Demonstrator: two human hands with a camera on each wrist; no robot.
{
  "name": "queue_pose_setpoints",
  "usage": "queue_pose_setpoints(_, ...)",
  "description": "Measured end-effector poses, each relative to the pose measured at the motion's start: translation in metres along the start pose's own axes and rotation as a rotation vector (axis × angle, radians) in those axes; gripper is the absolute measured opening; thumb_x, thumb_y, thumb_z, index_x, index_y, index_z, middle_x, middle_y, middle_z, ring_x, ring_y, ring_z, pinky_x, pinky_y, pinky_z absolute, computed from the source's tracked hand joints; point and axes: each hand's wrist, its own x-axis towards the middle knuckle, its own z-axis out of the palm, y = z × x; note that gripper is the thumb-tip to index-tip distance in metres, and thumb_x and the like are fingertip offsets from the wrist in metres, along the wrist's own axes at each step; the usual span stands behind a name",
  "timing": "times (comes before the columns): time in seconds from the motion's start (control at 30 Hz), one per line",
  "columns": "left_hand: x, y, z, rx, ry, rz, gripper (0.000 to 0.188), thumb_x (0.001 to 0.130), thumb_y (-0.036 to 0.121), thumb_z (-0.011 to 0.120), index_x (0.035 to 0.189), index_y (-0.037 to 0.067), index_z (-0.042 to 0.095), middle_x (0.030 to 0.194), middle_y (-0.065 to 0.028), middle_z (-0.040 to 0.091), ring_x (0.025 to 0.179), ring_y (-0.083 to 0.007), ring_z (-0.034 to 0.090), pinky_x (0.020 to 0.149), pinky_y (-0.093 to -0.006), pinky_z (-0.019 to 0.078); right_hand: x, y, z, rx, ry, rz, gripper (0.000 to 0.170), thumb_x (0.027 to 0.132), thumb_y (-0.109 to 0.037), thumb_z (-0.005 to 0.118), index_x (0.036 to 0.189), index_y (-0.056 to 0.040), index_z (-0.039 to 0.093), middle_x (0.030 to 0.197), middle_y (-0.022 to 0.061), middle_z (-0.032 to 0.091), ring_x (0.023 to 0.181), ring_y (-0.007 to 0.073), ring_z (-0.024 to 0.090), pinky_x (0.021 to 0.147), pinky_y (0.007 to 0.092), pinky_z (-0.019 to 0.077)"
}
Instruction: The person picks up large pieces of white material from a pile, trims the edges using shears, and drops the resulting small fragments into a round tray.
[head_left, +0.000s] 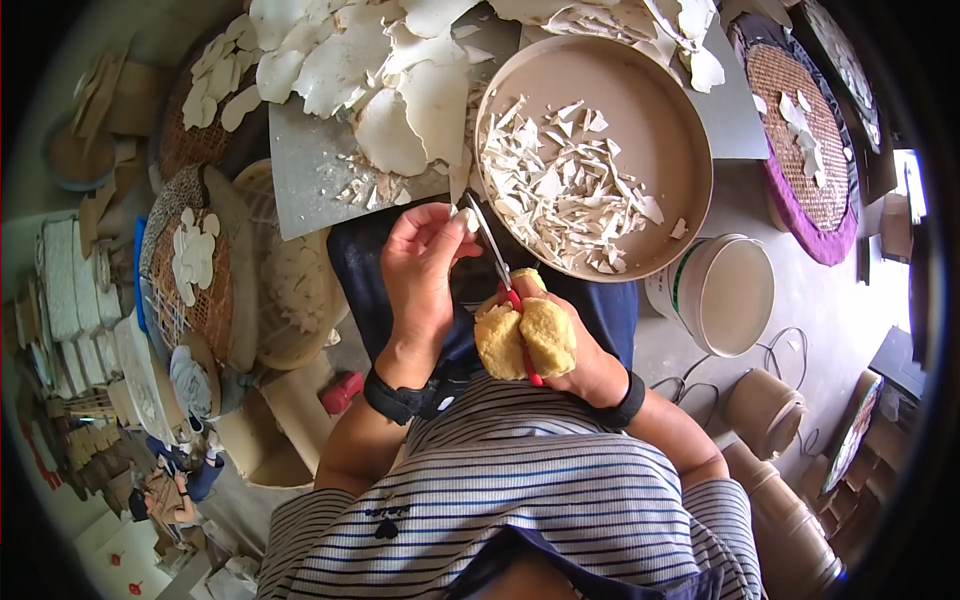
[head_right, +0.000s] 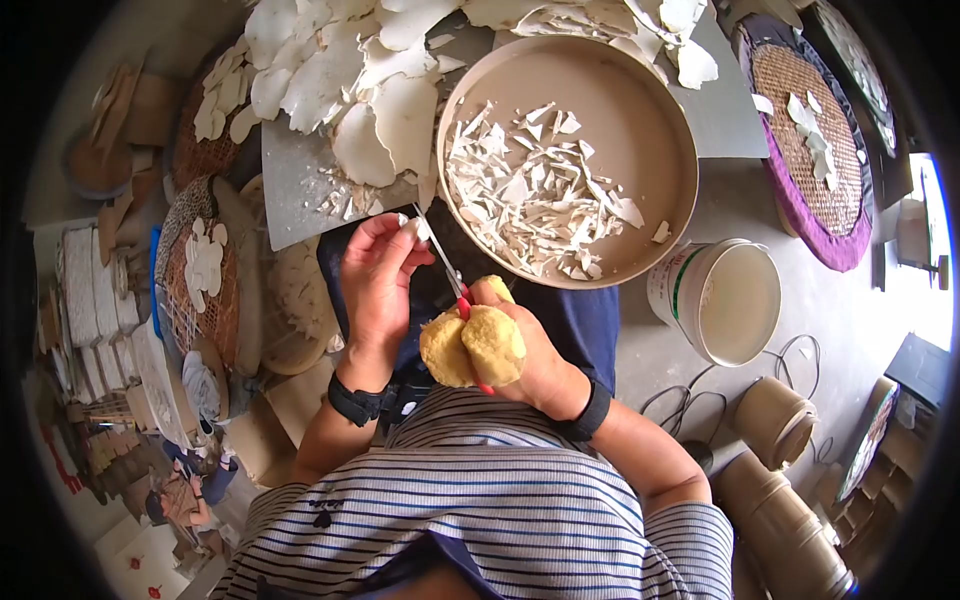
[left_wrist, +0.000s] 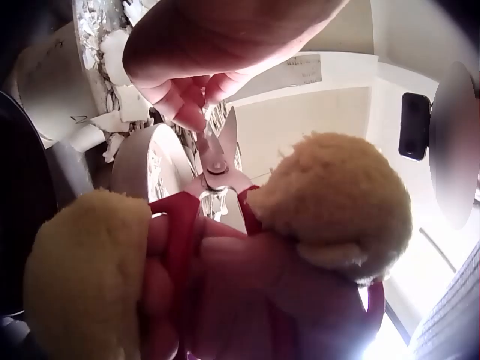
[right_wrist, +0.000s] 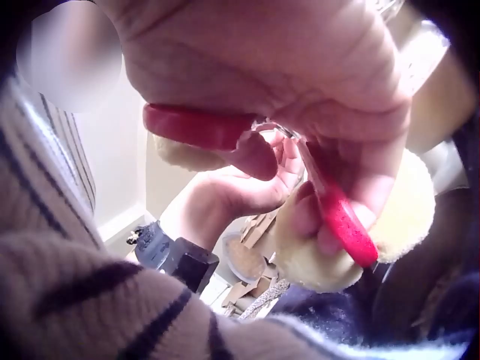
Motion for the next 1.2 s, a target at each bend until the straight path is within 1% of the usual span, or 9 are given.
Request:
queue_pose_setpoints(0.23, -0.003, -0.001, 0.0, -0.003, -0.02, -0.044, 0.016, 0.084, 0.003, 0.062, 0.099, 0.002, 0.055, 0.09, -0.0082, 0.064, 0.078, -0.0145, 0.063, 0.071, -0.0281, 0.0546, 0.002, -0.022, -0.005, -0.484, -0.012, -0.239, 0.019, 0.077, -0.009, 0.064, 0.088, -0.0044, 0.05, 0.082, 0.0071, 0.052, 0.073, 0.0179, 0.056, 0.066, 0.0287, 0.0479)
queue_pose_setpoints(0.3, -0.004, -0.001, -0.001, -0.015, -0.012, -0.062, 0.016, 0.084, 0.003, 0.062, 0.098, 0.002, 0.055, 0.09, -0.008, 0.064, 0.078, -0.0146, 0.063, 0.071, -0.0283, 0.0546, 0.002, -0.024, -0.006, -0.488, -0.026, -0.199, 0.025, 0.066, -0.015, 0.066, 0.083, -0.0024, 0.053, 0.084, 0.0128, 0.05, 0.073, 0.0295, 0.054, 0.064, 0.0338, 0.046)
queue_pose_setpoints(0.43, -0.006, 0.002, -0.002, -0.039, -0.008, -0.073, 0.015, 0.084, 0.003, 0.062, 0.098, 0.002, 0.056, 0.088, -0.0072, 0.063, 0.077, -0.0147, 0.063, 0.071, -0.0284, 0.0546, 0.008, 0.0, -0.002, 0.056, 0.047, 0.02, 0.025, 0.067, -0.013, 0.07, 0.08, -0.0016, 0.051, 0.077, 0.0104, 0.049, 0.068, 0.027, 0.054, 0.06, 0.0322, 0.0442)
queue_pose_setpoints(0.53, -0.004, 0.006, -0.005, -0.034, 0.0, -0.07, 0.015, 0.084, 0.002, 0.062, 0.098, 0.002, 0.056, 0.087, -0.0072, 0.063, 0.077, -0.0148, 0.062, 0.071, -0.0285, 0.0546, 0.006, -0.01, -0.006, -0.064, 0.043, -0.053, 0.027, 0.068, -0.011, 0.073, 0.078, -0.0019, 0.05, 0.073, 0.0068, 0.049, 0.066, 0.0196, 0.055, 0.059, 0.0305, 0.0429)
queue_pose_setpoints(0.63, 0.014, 0.011, -0.008, -0.01, -0.071, -0.105, 0.018, 0.083, 0.002, 0.062, 0.099, 0.002, 0.055, 0.09, -0.0082, 0.062, 0.079, -0.0161, 0.063, 0.072, -0.0292, 0.0544, -0.001, -0.033, -0.007, 0.433, 0.098, 0.228, 0.021, 0.079, -0.011, 0.068, 0.092, -0.003, 0.054, 0.087, 0.0042, 0.06, 0.078, 0.0105, 0.059, 0.069, 0.0246, 0.0478)
queue_pose_setpoints(0.83, 0.028, 0.034, 0.045, 0.007, -0.548, -0.055, 0.044, 0.084, 0.006, 0.061, 0.124, -0.004, 0.046, 0.113, -0.013, 0.056, 0.093, -0.0181, 0.06, 0.085, -0.0321, 0.05, -0.015, -0.044, -0.009, 0.207, -0.093, -0.005, 0.036, 0.087, -0.009, 0.058, 0.12, -0.0017, 0.048, 0.089, 0.0019, 0.057, 0.076, 0.0092, 0.056, 0.067, 0.0228, 0.0478)
queue_pose_setpoints(1.0, 0.095, 0.023, -0.023, 0.93, 0.06, 0.343, 0.053, 0.078, 0.018, 0.071, 0.122, -0.002, 0.05, 0.108, -0.0115, 0.057, 0.084, -0.014, 0.057, 0.071, -0.0275, 0.05, -0.019, -0.025, -0.014, 0.382, -0.096, 0.1, 0.032, 0.084, -0.007, 0.059, 0.115, -0.0018, 0.052, 0.085, 0.0016, 0.057, 0.075, 0.0105, 0.056, 0.068, 0.0234, 0.0476)
queue_pose_setpoints(1.1, 0.112, 0.014, -0.046, 1.331, 0.403, 0.461, 0.063, 0.07, 0.029, 0.076, 0.117, -0.003, 0.05, 0.107, -0.0194, 0.051, 0.097, -0.0319, 0.052, 0.081, -0.0388, 0.0454, -0.014, -0.024, -0.014, 0.163, -0.137, 0.086, 0.024, 0.082, -0.006, 0.06, 0.105, -0.0014, 0.057, 0.084, 0.0033, 0.057, 0.076, 0.0129, 0.057, 0.069, 0.0249, 0.0476)
queue_pose_setpoints(1.2, 0.119, 0.014, -0.053, 1.404, 0.279, 0.375, 0.062, 0.068, 0.028, 0.077, 0.113, -0.005, 0.05, 0.107, -0.0218, 0.05, 0.103, -0.0364, 0.048, 0.084, -0.042, 0.0437, -0.007, -0.042, -0.01, -0.198, -0.156, -0.179, 0.017, 0.08, -0.006, 0.064, 0.095, 0.0001, 0.057, 0.084, 0.0061, 0.058, 0.076, 0.017, 0.059, 0.07, 0.0284, 0.0484)
